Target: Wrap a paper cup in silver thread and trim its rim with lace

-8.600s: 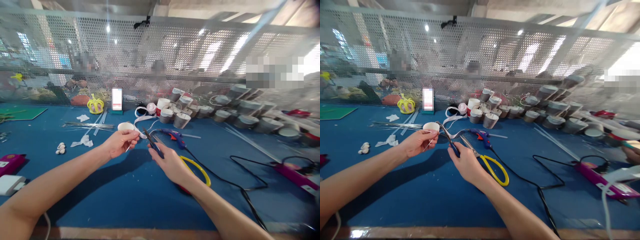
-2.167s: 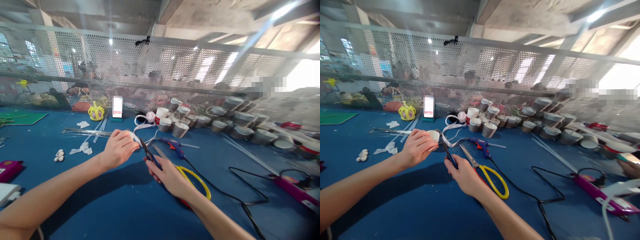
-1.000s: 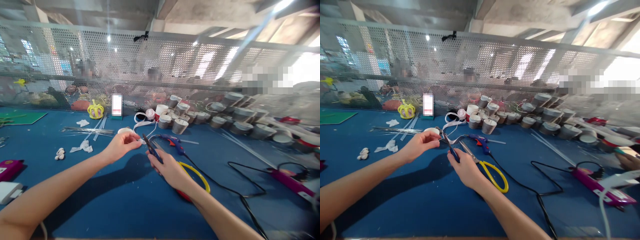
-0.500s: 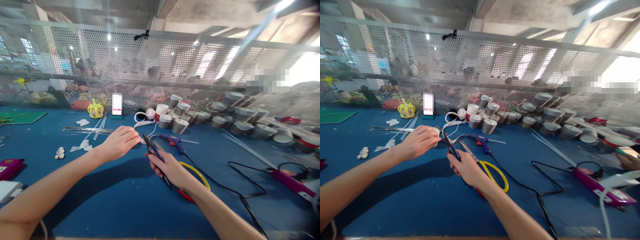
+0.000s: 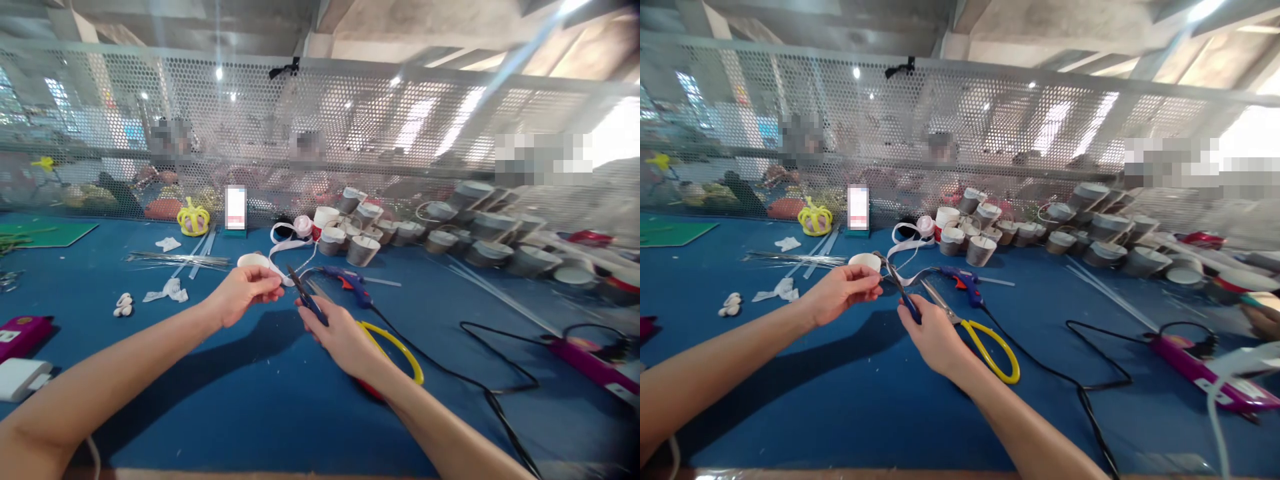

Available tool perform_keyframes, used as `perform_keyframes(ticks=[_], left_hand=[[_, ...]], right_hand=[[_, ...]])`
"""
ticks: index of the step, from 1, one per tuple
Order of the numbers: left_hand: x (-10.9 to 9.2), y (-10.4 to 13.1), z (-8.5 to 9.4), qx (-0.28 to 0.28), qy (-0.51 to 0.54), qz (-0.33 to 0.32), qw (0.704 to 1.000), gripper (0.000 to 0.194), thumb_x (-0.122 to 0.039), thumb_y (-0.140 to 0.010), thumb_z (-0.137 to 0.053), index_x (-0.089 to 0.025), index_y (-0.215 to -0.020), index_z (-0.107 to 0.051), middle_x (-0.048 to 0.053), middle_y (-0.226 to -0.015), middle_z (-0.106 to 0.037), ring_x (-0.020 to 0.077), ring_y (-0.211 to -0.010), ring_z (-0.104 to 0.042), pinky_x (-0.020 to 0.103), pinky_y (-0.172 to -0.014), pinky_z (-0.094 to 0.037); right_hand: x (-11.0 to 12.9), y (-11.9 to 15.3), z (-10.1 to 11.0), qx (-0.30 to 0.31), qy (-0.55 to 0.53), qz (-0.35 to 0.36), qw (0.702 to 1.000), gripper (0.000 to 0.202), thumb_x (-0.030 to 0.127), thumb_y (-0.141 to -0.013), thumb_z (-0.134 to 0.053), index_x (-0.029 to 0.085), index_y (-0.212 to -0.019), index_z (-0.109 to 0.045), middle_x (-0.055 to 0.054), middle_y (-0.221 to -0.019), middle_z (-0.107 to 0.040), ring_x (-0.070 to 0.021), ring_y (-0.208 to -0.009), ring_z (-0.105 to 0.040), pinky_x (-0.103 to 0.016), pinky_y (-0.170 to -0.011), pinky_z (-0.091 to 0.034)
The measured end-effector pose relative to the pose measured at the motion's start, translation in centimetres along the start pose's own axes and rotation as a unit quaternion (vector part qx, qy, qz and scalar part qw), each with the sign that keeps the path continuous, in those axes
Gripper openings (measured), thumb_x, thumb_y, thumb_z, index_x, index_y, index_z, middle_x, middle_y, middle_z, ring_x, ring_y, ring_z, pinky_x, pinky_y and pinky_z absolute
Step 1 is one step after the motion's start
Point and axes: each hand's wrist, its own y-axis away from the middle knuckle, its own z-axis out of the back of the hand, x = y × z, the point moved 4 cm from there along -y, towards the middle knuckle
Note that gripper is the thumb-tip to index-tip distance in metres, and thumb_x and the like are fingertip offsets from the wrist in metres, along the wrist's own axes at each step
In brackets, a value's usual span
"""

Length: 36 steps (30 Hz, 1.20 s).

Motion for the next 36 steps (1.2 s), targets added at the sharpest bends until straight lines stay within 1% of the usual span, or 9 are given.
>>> perform_keyframes(ticks=[2, 5, 9, 13, 17, 20, 25, 32, 36], left_hand=[[-1.8, 0.2, 0.6, -0.011, -0.158, -0.152, 0.976, 0.026, -0.024, -0.072, -0.062, -0.014, -0.096, -0.056, 0.009, -0.091, -0.064, 0.0174, -0.08, -0.059, 0.034, -0.072, -0.046], [-3.7, 1.3, 0.5, -0.015, -0.411, -0.389, 0.824, 0.025, -0.016, -0.074, -0.058, -0.015, -0.1, -0.055, 0.011, -0.104, -0.06, 0.0223, -0.099, -0.052, 0.038, -0.082, -0.042], [-3.7, 1.9, 0.4, -0.074, -0.516, -0.505, 0.688, 0.01, -0.014, -0.083, -0.049, -0.015, -0.089, -0.057, 0.007, -0.085, -0.064, 0.0182, -0.085, -0.053, 0.031, -0.07, -0.042], [-3.2, 1.8, 0.5, -0.081, -0.445, -0.472, 0.756, 0.01, -0.021, -0.081, -0.054, -0.017, -0.074, -0.061, 0.003, -0.071, -0.063, 0.0154, -0.072, -0.052, 0.029, -0.065, -0.039], [-0.7, 0.3, 1.0, -0.088, -0.119, -0.161, 0.976, 0.016, -0.03, -0.074, -0.061, -0.015, -0.068, -0.061, 0.002, -0.062, -0.06, 0.0125, -0.061, -0.052, 0.028, -0.062, -0.041], [0.6, -0.1, 0.0, -0.04, 0.017, -0.01, 0.999, 0.026, -0.037, -0.074, -0.059, -0.012, -0.065, -0.058, 0.003, -0.058, -0.058, 0.0107, -0.052, -0.052, 0.027, -0.055, -0.043], [-1.6, 0.2, 0.6, -0.005, -0.14, -0.119, 0.983, 0.028, -0.029, -0.07, -0.066, -0.016, -0.093, -0.059, 0.007, -0.083, -0.064, 0.0168, -0.076, -0.059, 0.033, -0.071, -0.046], [-3.4, 2.0, 0.2, -0.056, -0.517, -0.5, 0.693, 0.012, -0.015, -0.085, -0.047, -0.016, -0.09, -0.058, 0.006, -0.084, -0.063, 0.0163, -0.082, -0.055, 0.03, -0.073, -0.045], [-3.0, 1.8, 0.3, -0.068, -0.434, -0.477, 0.762, 0.012, -0.021, -0.082, -0.052, -0.017, -0.076, -0.061, 0.003, -0.07, -0.063, 0.0142, -0.069, -0.053, 0.028, -0.068, -0.044]], right_hand=[[-0.4, -0.1, 0.0, 0.022, -0.058, -0.026, 0.998, 0.027, 0.041, -0.081, -0.042, 0.016, -0.084, -0.052, 0.003, -0.059, -0.047, -0.0101, -0.046, -0.042, -0.023, -0.044, -0.034], [-0.7, -0.2, -0.1, 0.038, -0.126, -0.047, 0.99, 0.026, 0.042, -0.08, -0.043, 0.017, -0.083, -0.049, 0.004, -0.059, -0.044, -0.0084, -0.045, -0.04, -0.022, -0.041, -0.032], [-0.6, -0.1, -0.3, 0.061, -0.124, -0.038, 0.99, 0.026, 0.043, -0.08, -0.044, 0.018, -0.076, -0.045, 0.003, -0.06, -0.047, -0.0077, -0.046, -0.041, -0.021, -0.041, -0.033], [-0.1, 0.3, -0.5, 0.076, -0.089, -0.035, 0.993, 0.024, 0.04, -0.082, -0.043, 0.017, -0.074, -0.046, 0.003, -0.059, -0.047, -0.0077, -0.046, -0.041, -0.021, -0.042, -0.035], [0.1, 0.3, -0.4, 0.037, -0.04, -0.019, 0.998, 0.023, 0.038, -0.082, -0.043, 0.017, -0.077, -0.05, 0.003, -0.057, -0.047, -0.0087, -0.046, -0.042, -0.022, -0.042, -0.035], [0.0, 0.1, -0.2, 0.005, -0.003, -0.012, 1.0, 0.023, 0.038, -0.081, -0.044, 0.017, -0.079, -0.053, 0.003, -0.055, -0.047, -0.0092, -0.045, -0.041, -0.022, -0.041, -0.033], [-0.6, -0.2, -0.1, 0.023, -0.082, -0.038, 0.996, 0.026, 0.04, -0.08, -0.044, 0.016, -0.086, -0.053, 0.004, -0.058, -0.047, -0.0089, -0.045, -0.042, -0.022, -0.041, -0.034], [-0.9, -0.1, -0.5, 0.062, -0.133, -0.042, 0.988, 0.026, 0.043, -0.08, -0.045, 0.017, -0.075, -0.046, 0.003, -0.059, -0.047, -0.0068, -0.045, -0.04, -0.02, -0.041, -0.033], [-0.5, 0.1, -0.7, 0.066, -0.111, -0.044, 0.991, 0.025, 0.042, -0.081, -0.043, 0.018, -0.075, -0.046, 0.004, -0.058, -0.046, -0.0072, -0.044, -0.04, -0.021, -0.041, -0.034]])
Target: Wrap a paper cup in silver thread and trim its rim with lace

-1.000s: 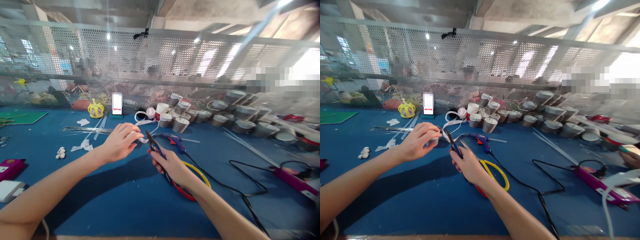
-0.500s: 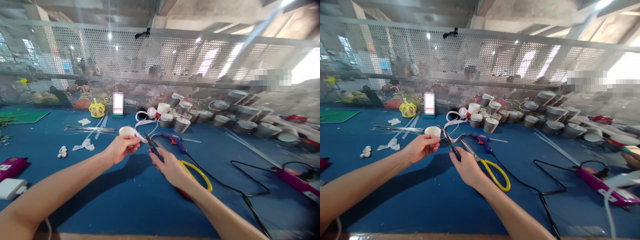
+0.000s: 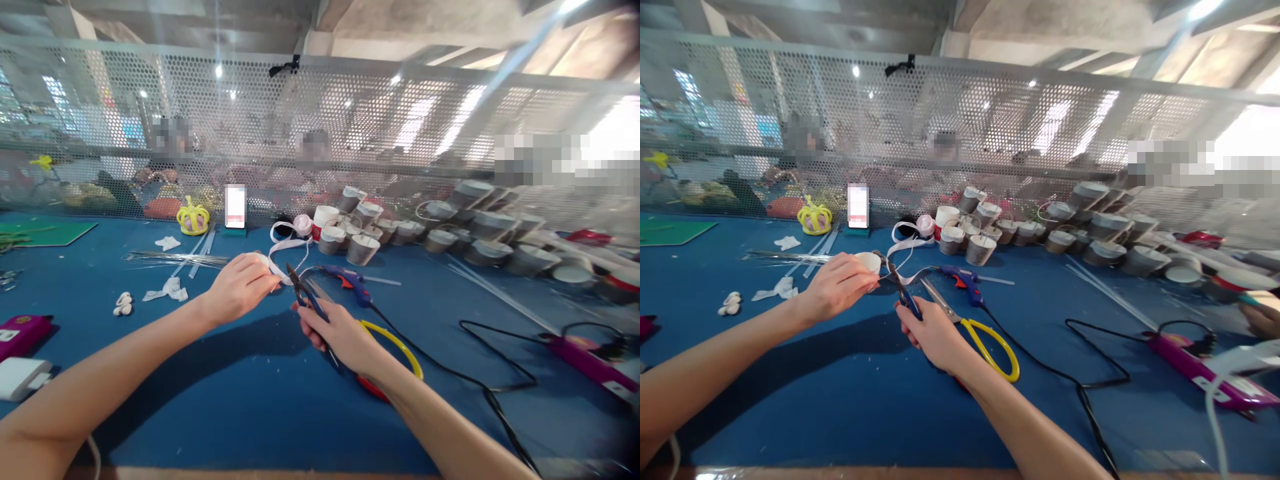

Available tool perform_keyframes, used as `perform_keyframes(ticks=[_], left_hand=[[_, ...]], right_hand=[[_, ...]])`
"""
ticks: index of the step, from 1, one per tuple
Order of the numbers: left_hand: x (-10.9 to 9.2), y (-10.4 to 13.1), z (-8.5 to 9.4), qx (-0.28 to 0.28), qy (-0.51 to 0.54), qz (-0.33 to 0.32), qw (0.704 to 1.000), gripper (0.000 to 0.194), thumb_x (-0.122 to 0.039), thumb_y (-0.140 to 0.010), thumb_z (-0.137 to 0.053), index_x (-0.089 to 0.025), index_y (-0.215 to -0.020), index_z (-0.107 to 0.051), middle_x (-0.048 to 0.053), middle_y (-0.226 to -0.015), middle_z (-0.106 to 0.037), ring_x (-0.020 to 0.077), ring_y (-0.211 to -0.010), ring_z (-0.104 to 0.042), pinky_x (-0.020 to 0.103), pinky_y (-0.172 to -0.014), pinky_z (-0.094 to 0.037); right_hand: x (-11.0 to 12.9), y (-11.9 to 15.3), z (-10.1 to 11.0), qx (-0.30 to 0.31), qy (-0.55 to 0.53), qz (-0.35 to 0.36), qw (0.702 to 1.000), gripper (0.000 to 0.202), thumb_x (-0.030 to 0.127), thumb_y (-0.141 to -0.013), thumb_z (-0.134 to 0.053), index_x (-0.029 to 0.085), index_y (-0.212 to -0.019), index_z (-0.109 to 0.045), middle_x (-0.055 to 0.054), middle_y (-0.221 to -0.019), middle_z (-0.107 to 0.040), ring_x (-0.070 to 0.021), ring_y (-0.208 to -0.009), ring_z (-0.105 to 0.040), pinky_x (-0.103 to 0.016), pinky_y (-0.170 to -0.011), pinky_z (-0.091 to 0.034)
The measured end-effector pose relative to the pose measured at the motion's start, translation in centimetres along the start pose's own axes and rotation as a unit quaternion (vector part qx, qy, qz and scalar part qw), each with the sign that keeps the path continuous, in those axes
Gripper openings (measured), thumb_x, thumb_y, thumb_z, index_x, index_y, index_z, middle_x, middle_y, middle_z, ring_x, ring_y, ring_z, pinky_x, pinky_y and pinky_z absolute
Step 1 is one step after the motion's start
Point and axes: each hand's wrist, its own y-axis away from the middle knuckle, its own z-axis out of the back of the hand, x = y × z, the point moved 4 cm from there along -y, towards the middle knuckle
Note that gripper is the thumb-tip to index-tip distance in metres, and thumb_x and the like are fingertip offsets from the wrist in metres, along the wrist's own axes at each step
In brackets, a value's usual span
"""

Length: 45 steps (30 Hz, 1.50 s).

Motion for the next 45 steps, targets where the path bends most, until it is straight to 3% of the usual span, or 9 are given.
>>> perform_keyframes(ticks=[3, 7, 14, 19, 23, 27, 30, 41, 45], left_hand=[[1.3, 0.5, -1.1, -0.004, 0.211, 0.271, 0.939, 0.015, -0.027, -0.078, -0.057, -0.016, -0.068, -0.06, 0.002, -0.061, -0.059, 0.0122, -0.059, -0.052, 0.027, -0.059, -0.043], [1.5, 1.8, -3.5, 0.066, 0.447, 0.533, 0.715, 0.018, -0.026, -0.077, -0.054, -0.012, -0.066, -0.053, 0.001, -0.056, -0.055, 0.0078, -0.046, -0.048, 0.025, -0.051, -0.042], [0.6, -0.2, -0.3, 0.045, 0.051, 0.143, 0.987, 0.029, -0.023, -0.072, -0.064, -0.016, -0.098, -0.055, 0.011, -0.098, -0.061, 0.0221, -0.09, -0.055, 0.039, -0.077, -0.044], [0.0, 0.2, 0.0, -0.007, -0.087, -0.021, 0.996, 0.009, -0.02, -0.084, -0.05, -0.015, -0.085, -0.057, 0.007, -0.081, -0.063, 0.0175, -0.079, -0.055, 0.03, -0.067, -0.043], [0.6, 0.2, -0.3, -0.015, 0.047, 0.12, 0.992, 0.017, -0.027, -0.082, -0.052, -0.017, -0.071, -0.06, 0.004, -0.067, -0.062, 0.0139, -0.065, -0.054, 0.028, -0.063, -0.042], [1.8, 1.4, -2.5, 0.024, 0.367, 0.474, 0.8, 0.025, -0.034, -0.073, -0.06, -0.014, -0.06, -0.057, 0.002, -0.056, -0.058, 0.0096, -0.05, -0.049, 0.025, -0.052, -0.041], [1.7, 1.9, -3.4, 0.011, 0.466, 0.561, 0.684, 0.025, -0.033, -0.066, -0.065, -0.013, -0.058, -0.055, 0.001, -0.055, -0.057, 0.0077, -0.048, -0.047, 0.023, -0.051, -0.039], [0.9, 1.3, -1.9, 0.021, 0.229, 0.369, 0.9, 0.016, -0.029, -0.077, -0.057, -0.016, -0.067, -0.06, 0.001, -0.061, -0.06, 0.0112, -0.055, -0.05, 0.023, -0.053, -0.04], [0.2, 0.4, -1.2, 0.032, 0.082, 0.132, 0.987, 0.024, -0.035, -0.076, -0.06, -0.015, -0.088, -0.06, 0.007, -0.083, -0.064, 0.0185, -0.078, -0.057, 0.031, -0.071, -0.046]], right_hand=[[0.4, 0.1, 0.0, -0.025, 0.05, 0.012, 0.998, 0.024, 0.041, -0.082, -0.043, 0.018, -0.076, -0.049, 0.004, -0.057, -0.046, -0.009, -0.045, -0.042, -0.022, -0.043, -0.035], [0.4, 0.0, 0.4, -0.073, 0.119, 0.026, 0.99, 0.024, 0.039, -0.081, -0.043, 0.017, -0.08, -0.053, 0.003, -0.056, -0.048, -0.0103, -0.045, -0.042, -0.023, -0.042, -0.034], [0.0, -0.3, 0.6, -0.055, 0.015, 0.005, 0.998, 0.027, 0.04, -0.079, -0.043, 0.016, -0.085, -0.052, 0.004, -0.058, -0.046, -0.0094, -0.045, -0.042, -0.022, -0.04, -0.034], [0.2, -0.1, 0.3, -0.032, 0.002, -0.007, 0.999, 0.027, 0.041, -0.079, -0.043, 0.015, -0.085, -0.051, 0.004, -0.059, -0.046, -0.0083, -0.045, -0.041, -0.021, -0.041, -0.033], [0.3, 0.0, 0.2, -0.034, 0.031, 0.009, 0.999, 0.026, 0.041, -0.08, -0.043, 0.017, -0.083, -0.052, 0.003, -0.059, -0.047, -0.0092, -0.045, -0.043, -0.022, -0.042, -0.035], [0.3, -0.1, 0.5, -0.084, 0.121, 0.034, 0.988, 0.024, 0.038, -0.081, -0.044, 0.017, -0.087, -0.055, 0.001, -0.059, -0.051, -0.0124, -0.049, -0.046, -0.024, -0.047, -0.037], [0.5, 0.0, 0.6, -0.093, 0.158, 0.052, 0.982, 0.026, 0.038, -0.082, -0.044, 0.017, -0.093, -0.056, 0.0, -0.062, -0.054, -0.0148, -0.054, -0.05, -0.026, -0.051, -0.038], [1.1, 0.4, -0.1, -0.047, 0.165, 0.062, 0.983, 0.026, 0.039, -0.083, -0.043, 0.018, -0.083, -0.057, 0.002, -0.054, -0.051, -0.0141, -0.05, -0.047, -0.026, -0.05, -0.036], [0.6, 0.2, 0.2, -0.055, 0.11, 0.036, 0.992, 0.024, 0.039, -0.082, -0.043, 0.018, -0.08, -0.054, 0.003, -0.054, -0.049, -0.0111, -0.044, -0.043, -0.024, -0.044, -0.035]])
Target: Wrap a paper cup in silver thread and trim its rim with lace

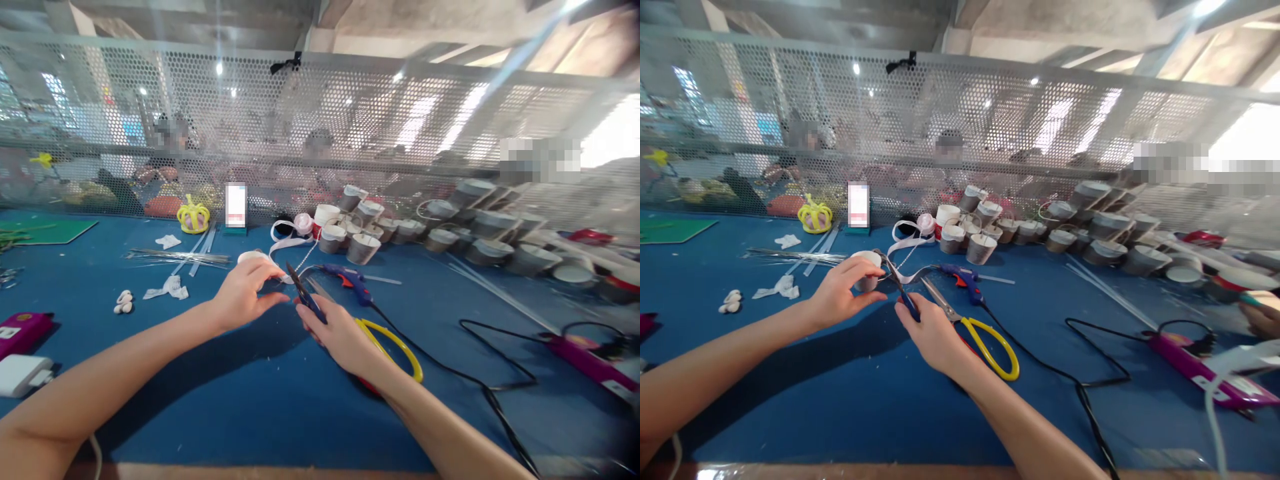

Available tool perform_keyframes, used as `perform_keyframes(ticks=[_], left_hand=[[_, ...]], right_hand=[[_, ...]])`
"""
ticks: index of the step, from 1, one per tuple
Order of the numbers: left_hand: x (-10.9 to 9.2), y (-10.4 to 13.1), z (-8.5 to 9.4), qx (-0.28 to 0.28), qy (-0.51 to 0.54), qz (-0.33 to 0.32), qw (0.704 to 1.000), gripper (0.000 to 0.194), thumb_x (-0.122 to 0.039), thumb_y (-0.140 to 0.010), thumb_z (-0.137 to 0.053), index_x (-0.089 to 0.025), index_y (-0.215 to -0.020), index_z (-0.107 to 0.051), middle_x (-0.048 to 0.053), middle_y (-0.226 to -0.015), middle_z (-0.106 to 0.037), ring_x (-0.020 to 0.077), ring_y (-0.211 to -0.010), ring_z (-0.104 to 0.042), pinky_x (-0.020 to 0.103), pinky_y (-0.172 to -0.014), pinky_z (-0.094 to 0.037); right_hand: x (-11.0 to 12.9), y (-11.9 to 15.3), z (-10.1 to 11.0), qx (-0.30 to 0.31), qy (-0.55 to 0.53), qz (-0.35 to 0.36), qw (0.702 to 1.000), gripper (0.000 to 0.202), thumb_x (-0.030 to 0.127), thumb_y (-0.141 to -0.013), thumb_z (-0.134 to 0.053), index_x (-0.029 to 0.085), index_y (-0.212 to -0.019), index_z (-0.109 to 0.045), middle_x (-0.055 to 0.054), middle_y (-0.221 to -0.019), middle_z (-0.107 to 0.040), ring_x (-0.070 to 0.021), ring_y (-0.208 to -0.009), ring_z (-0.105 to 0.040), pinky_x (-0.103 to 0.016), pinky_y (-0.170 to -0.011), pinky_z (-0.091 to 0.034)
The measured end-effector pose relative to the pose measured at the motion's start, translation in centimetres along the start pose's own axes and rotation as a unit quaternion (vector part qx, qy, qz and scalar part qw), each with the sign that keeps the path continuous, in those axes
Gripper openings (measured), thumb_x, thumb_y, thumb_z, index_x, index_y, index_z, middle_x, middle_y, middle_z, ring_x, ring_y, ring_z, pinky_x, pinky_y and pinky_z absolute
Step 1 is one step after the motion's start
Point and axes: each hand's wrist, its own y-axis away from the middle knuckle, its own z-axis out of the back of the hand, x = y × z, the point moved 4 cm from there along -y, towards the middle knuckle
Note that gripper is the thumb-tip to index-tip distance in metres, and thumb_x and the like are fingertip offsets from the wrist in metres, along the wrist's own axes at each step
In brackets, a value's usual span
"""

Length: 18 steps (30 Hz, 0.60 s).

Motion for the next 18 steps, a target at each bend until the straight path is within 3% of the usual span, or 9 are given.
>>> perform_keyframes(ticks=[3, 6, 10, 18], left_hand=[[-0.7, 0.1, 0.6, -0.029, -0.138, -0.162, 0.977, 0.018, -0.023, -0.083, -0.052, -0.015, -0.099, -0.055, 0.008, -0.091, -0.063, 0.0196, -0.09, -0.055, 0.033, -0.079, -0.043], [-1.1, 0.1, 1.1, -0.04, -0.203, -0.235, 0.95, 0.018, -0.011, -0.085, -0.041, -0.017, -0.097, -0.054, 0.005, -0.084, -0.063, 0.016, -0.081, -0.054, 0.029, -0.075, -0.041], [-1.3, 0.2, 1.5, -0.021, -0.229, -0.284, 0.931, 0.018, -0.013, -0.087, -0.038, -0.019, -0.091, -0.055, 0.003, -0.08, -0.064, 0.0144, -0.075, -0.053, 0.029, -0.073, -0.038], [-0.4, 0.3, 1.7, -0.021, -0.228, -0.309, 0.923, 0.009, -0.017, -0.085, -0.048, -0.021, -0.083, -0.056, -0.001, -0.078, -0.066, 0.0124, -0.074, -0.053, 0.027, -0.07, -0.035]], right_hand=[[-0.2, -0.1, -0.1, 0.019, -0.031, -0.016, 0.999, 0.024, 0.041, -0.082, -0.044, 0.019, -0.075, -0.049, 0.003, -0.057, -0.048, -0.0094, -0.044, -0.042, -0.022, -0.041, -0.034], [-0.2, 0.0, -0.5, 0.062, -0.061, -0.037, 0.995, 0.023, 0.04, -0.082, -0.043, 0.019, -0.072, -0.044, 0.004, -0.057, -0.046, -0.0077, -0.044, -0.041, -0.021, -0.041, -0.033], [-0.1, 0.3, -0.8, 0.087, -0.08, -0.057, 0.991, 0.024, 0.038, -0.083, -0.043, 0.019, -0.068, -0.041, 0.004, -0.057, -0.045, -0.0063, -0.044, -0.04, -0.02, -0.041, -0.033], [0.3, 0.6, -0.7, 0.101, -0.069, -0.058, 0.991, 0.027, 0.038, -0.083, -0.043, 0.019, -0.064, -0.04, 0.006, -0.051, -0.043, -0.0065, -0.043, -0.04, -0.02, -0.041, -0.033]])
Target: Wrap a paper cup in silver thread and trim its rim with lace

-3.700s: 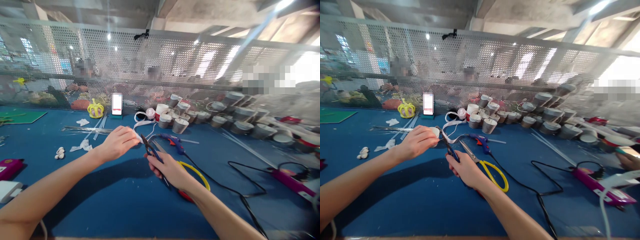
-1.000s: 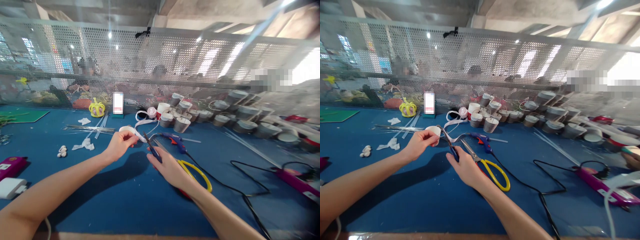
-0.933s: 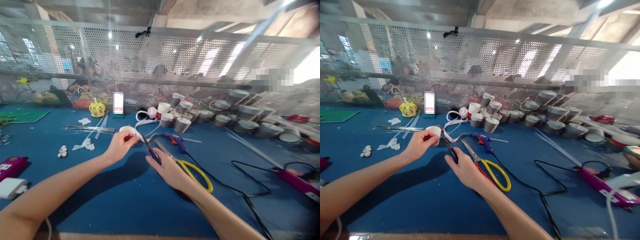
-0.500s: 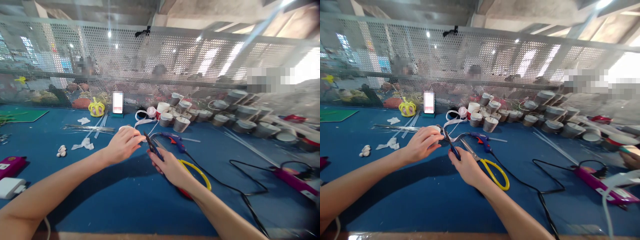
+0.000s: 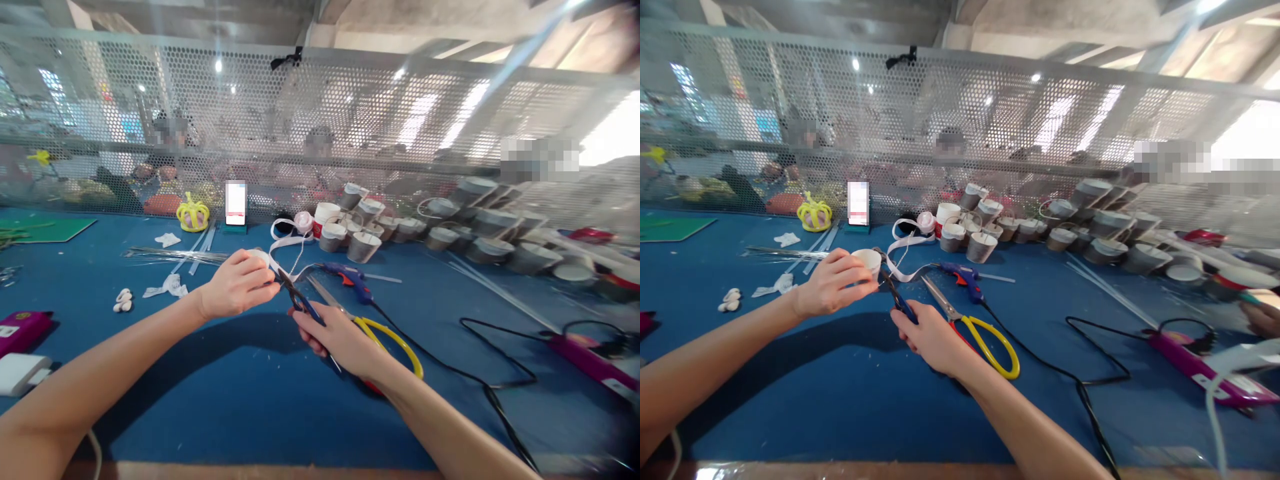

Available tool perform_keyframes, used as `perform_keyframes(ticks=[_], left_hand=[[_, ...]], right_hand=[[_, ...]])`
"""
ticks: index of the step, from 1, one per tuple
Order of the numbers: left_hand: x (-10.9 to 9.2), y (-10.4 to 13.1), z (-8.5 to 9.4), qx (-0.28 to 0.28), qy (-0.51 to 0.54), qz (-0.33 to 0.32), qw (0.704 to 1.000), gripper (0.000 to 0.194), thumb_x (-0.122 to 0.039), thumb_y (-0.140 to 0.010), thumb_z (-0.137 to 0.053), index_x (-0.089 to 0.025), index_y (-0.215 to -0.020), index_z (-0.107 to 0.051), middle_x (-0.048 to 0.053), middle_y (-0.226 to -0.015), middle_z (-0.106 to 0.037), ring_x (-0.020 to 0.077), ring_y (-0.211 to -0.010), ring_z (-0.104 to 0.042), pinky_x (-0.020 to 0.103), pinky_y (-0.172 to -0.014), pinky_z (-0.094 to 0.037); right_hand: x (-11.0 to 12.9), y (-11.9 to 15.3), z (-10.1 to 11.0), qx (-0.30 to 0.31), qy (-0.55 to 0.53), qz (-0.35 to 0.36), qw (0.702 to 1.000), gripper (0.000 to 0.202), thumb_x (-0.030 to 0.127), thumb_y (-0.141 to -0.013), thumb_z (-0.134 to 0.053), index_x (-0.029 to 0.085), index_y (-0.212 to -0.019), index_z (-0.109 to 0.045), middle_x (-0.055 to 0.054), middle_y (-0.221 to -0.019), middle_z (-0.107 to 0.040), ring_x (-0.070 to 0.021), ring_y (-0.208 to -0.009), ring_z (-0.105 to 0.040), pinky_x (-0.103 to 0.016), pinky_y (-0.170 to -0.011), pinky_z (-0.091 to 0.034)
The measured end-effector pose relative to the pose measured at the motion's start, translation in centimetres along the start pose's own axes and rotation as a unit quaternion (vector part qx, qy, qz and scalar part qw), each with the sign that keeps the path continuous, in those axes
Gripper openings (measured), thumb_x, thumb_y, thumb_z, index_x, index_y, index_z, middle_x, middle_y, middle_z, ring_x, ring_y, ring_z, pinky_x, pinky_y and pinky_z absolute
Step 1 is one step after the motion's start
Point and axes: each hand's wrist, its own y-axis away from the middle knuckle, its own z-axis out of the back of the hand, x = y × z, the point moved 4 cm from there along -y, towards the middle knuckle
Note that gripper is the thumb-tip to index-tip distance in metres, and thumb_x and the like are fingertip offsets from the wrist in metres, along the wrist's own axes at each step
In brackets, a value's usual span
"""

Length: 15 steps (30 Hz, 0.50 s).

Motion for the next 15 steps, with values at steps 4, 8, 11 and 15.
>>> perform_keyframes(ticks=[4, 8, 11, 15], left_hand=[[-0.3, 0.1, -0.5, -0.04, 0.09, 0.07, 0.993, 0.006, -0.017, -0.08, -0.055, -0.02, -0.075, -0.057, -0.001, -0.073, -0.065, 0.0124, -0.071, -0.053, 0.027, -0.066, -0.035], [-0.5, 1.2, -2.8, -0.079, 0.348, 0.465, 0.81, 0.016, -0.025, -0.079, -0.055, -0.016, -0.067, -0.053, 0.0, -0.061, -0.057, 0.0101, -0.057, -0.05, 0.024, -0.055, -0.038], [-1.8, 1.7, -4.5, -0.026, 0.478, 0.597, 0.644, 0.02, -0.028, -0.079, -0.051, -0.015, -0.065, -0.049, -0.001, -0.056, -0.052, 0.0088, -0.049, -0.047, 0.023, -0.051, -0.039], [-0.9, 0.6, -2.7, -0.029, 0.3, 0.444, 0.844, 0.011, -0.023, -0.076, -0.058, -0.014, -0.08, -0.054, 0.005, -0.076, -0.06, 0.0149, -0.068, -0.053, 0.029, -0.063, -0.044]], right_hand=[[0.3, 0.1, -0.1, -0.005, 0.021, 0.007, 1.0, 0.028, 0.039, -0.084, -0.042, 0.019, -0.064, -0.04, 0.006, -0.05, -0.042, -0.0073, -0.043, -0.039, -0.021, -0.043, -0.033], [0.2, -0.2, 0.2, -0.062, 0.087, 0.032, 0.994, 0.027, 0.038, -0.084, -0.04, 0.02, -0.065, -0.043, 0.006, -0.048, -0.042, -0.0093, -0.043, -0.039, -0.023, -0.044, -0.032], [0.0, -0.5, 0.5, -0.102, 0.135, 0.05, 0.984, 0.023, 0.035, -0.083, -0.041, 0.019, -0.069, -0.047, 0.005, -0.051, -0.044, -0.0102, -0.045, -0.039, -0.024, -0.046, -0.031], [-0.4, -0.6, 0.7, -0.107, 0.119, 0.053, 0.986, 0.023, 0.038, -0.083, -0.041, 0.019, -0.071, -0.048, 0.004, -0.054, -0.046, -0.0105, -0.046, -0.041, -0.024, -0.045, -0.032]])
